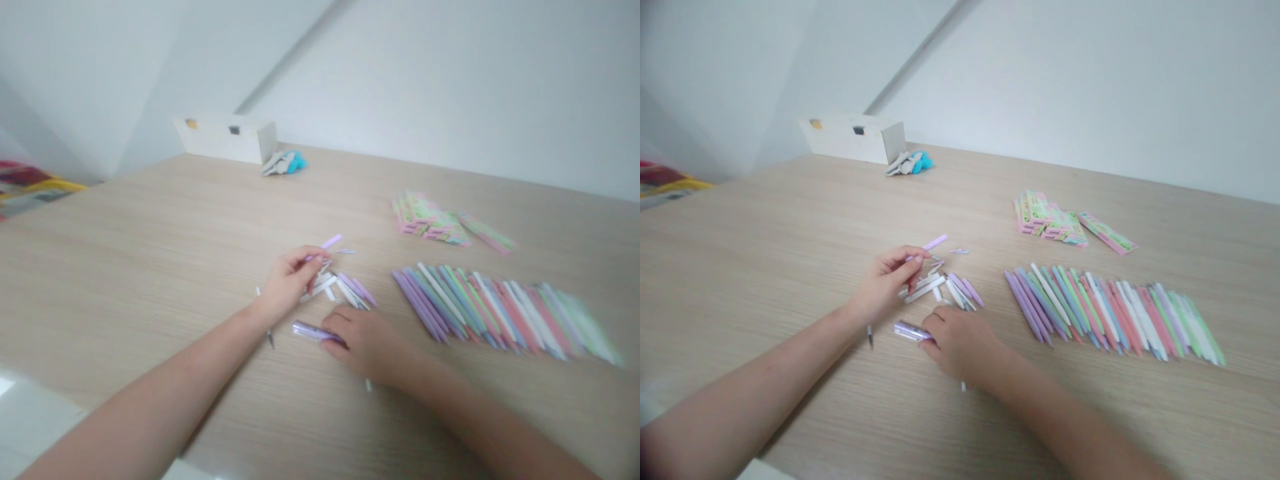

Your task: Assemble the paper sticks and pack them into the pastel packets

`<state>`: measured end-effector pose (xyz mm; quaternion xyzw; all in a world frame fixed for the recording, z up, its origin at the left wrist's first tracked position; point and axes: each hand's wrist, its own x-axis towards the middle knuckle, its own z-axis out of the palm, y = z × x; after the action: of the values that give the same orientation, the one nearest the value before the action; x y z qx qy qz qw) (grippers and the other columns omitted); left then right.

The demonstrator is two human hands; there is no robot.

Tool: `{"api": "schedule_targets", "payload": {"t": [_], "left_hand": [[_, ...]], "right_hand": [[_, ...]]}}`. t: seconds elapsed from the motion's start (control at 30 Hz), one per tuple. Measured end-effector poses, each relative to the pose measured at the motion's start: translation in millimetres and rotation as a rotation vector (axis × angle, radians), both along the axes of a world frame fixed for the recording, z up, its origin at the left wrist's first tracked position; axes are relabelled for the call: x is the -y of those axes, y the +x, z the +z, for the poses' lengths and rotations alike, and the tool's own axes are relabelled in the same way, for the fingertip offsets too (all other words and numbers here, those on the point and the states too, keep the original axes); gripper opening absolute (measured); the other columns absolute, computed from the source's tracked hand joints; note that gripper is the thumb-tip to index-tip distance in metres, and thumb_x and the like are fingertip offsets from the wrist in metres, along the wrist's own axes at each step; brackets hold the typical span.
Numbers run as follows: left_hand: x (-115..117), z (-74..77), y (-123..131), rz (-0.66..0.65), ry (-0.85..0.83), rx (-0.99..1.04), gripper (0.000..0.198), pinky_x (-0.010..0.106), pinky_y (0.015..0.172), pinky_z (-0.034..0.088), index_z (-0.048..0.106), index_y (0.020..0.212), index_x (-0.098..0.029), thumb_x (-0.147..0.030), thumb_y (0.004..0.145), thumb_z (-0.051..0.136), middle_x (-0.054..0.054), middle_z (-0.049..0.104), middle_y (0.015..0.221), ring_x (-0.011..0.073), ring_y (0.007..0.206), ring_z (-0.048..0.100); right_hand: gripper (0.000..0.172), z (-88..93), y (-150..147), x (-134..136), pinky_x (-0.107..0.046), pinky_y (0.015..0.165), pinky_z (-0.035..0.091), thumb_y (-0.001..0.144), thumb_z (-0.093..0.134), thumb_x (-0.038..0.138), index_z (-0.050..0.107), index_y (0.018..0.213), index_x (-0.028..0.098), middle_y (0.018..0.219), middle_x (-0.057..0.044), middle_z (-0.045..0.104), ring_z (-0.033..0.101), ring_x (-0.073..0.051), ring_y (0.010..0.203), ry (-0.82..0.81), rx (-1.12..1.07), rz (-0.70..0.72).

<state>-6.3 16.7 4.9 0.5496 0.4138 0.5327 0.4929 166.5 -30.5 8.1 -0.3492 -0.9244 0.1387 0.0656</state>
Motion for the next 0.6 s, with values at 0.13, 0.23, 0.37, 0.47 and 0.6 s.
{"api": "schedule_targets", "payload": {"t": [0.13,0.23,0.37,0.47,0.6], "left_hand": [[0.0,0.8,-1.0,0.003,0.000,-0.003,0.023,0.018,0.042,0.032,0.064,0.092,-0.015,-0.035,0.080,0.061,-0.006,0.045,0.048,0.0069,0.042,0.040],[-0.2,2.3,-1.8,0.004,-0.008,-0.014,0.022,0.018,0.043,0.032,0.065,0.092,-0.015,-0.034,0.080,0.061,-0.006,0.045,0.048,0.0068,0.042,0.040],[-0.5,2.2,-2.1,-0.034,-0.004,0.034,0.022,0.018,0.043,0.031,0.065,0.092,-0.015,-0.033,0.080,0.062,-0.005,0.045,0.051,0.0064,0.044,0.040],[1.0,1.0,-2.2,-0.134,0.003,0.088,0.021,0.018,0.044,0.031,0.066,0.092,-0.016,-0.032,0.080,0.062,-0.005,0.047,0.054,0.0061,0.046,0.041],[6.2,2.6,-2.5,-0.287,0.022,0.088,0.020,0.019,0.045,0.032,0.068,0.093,-0.016,-0.031,0.082,0.061,-0.003,0.053,0.061,0.0049,0.047,0.041]], "right_hand": [[0.016,-2.5,3.5,-5.4,-0.029,0.075,0.043,0.086,0.049,0.023,0.063,0.091,0.016,0.090,-0.007,0.063,0.059,-0.018,0.082,-0.003,-0.024,-0.026],[0.010,-2.9,7.5,-10.6,-0.027,0.071,0.042,0.080,0.054,0.018,0.062,0.086,0.016,0.083,-0.004,0.063,0.058,-0.016,0.075,-0.010,-0.131,-0.089],[0.010,-3.1,13.9,-17.5,-0.021,0.052,0.038,0.077,0.056,0.016,0.057,0.087,0.017,0.060,0.004,0.054,0.051,-0.010,0.052,-0.158,-0.384,-0.261],[0.013,-3.9,16.9,-19.5,-0.020,0.049,0.039,0.079,0.055,0.019,0.054,0.092,0.018,0.058,0.005,0.053,0.052,-0.008,0.049,-0.227,-0.569,-0.311],[0.015,-3.5,17.8,-17.7,-0.020,0.054,0.044,0.080,0.056,0.019,0.055,0.095,0.020,0.068,0.003,0.060,0.058,-0.009,0.057,-0.212,-0.678,-0.273]]}}
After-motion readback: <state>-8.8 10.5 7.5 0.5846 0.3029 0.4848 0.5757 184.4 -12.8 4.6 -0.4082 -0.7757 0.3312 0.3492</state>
